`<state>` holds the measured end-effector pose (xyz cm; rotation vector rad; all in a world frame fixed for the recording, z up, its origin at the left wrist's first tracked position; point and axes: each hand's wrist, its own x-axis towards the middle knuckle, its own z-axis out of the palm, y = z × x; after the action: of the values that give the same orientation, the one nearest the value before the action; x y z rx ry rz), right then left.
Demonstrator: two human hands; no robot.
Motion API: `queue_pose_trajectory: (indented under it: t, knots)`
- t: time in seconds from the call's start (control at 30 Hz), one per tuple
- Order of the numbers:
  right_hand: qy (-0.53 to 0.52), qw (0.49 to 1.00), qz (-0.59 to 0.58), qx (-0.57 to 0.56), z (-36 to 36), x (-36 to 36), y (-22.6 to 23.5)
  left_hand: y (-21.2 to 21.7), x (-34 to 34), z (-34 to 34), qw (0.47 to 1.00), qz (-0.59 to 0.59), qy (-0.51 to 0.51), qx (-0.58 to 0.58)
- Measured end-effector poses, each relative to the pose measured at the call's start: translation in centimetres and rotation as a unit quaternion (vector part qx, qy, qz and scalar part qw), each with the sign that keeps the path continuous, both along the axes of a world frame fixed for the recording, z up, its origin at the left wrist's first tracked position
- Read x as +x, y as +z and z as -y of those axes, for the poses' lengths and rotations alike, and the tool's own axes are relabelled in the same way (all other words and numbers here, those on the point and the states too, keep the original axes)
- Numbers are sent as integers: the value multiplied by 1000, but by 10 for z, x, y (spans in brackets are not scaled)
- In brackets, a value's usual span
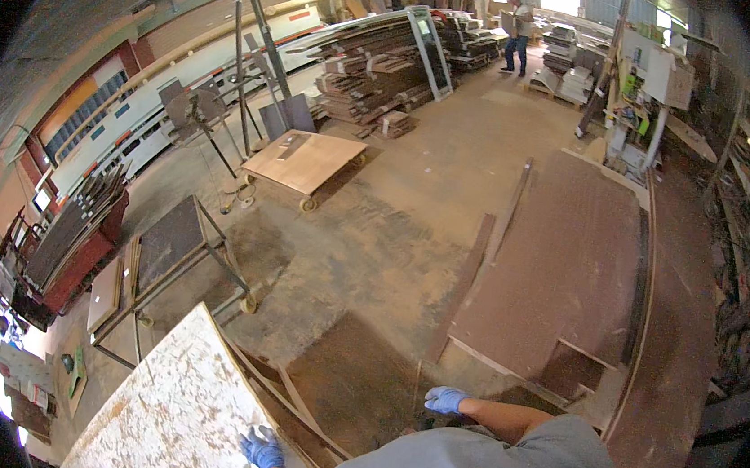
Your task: The person handles large brown wood panels, moving them between worktables and a CNC machine. They wipe a panel with a cloth, operate a control panel, and use a spray gun to clean the machine bed before loading a panel.
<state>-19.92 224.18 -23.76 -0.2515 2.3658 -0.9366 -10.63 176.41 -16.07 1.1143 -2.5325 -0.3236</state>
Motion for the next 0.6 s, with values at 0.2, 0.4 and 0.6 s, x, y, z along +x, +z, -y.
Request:
queue_pose_trajectory:
  t: [0.2,0.4,0.6]
  knots:
    - [-30,998,29,-46,44,-123,2,10,-111,21,997,69,-10,44]
    - [48,999,-21,7,52,-270,-19,-5,-206,96,987,114,100,62]
    - [46,994,63,71,81,-424,-13,23,-283,129,947,74,293,109]
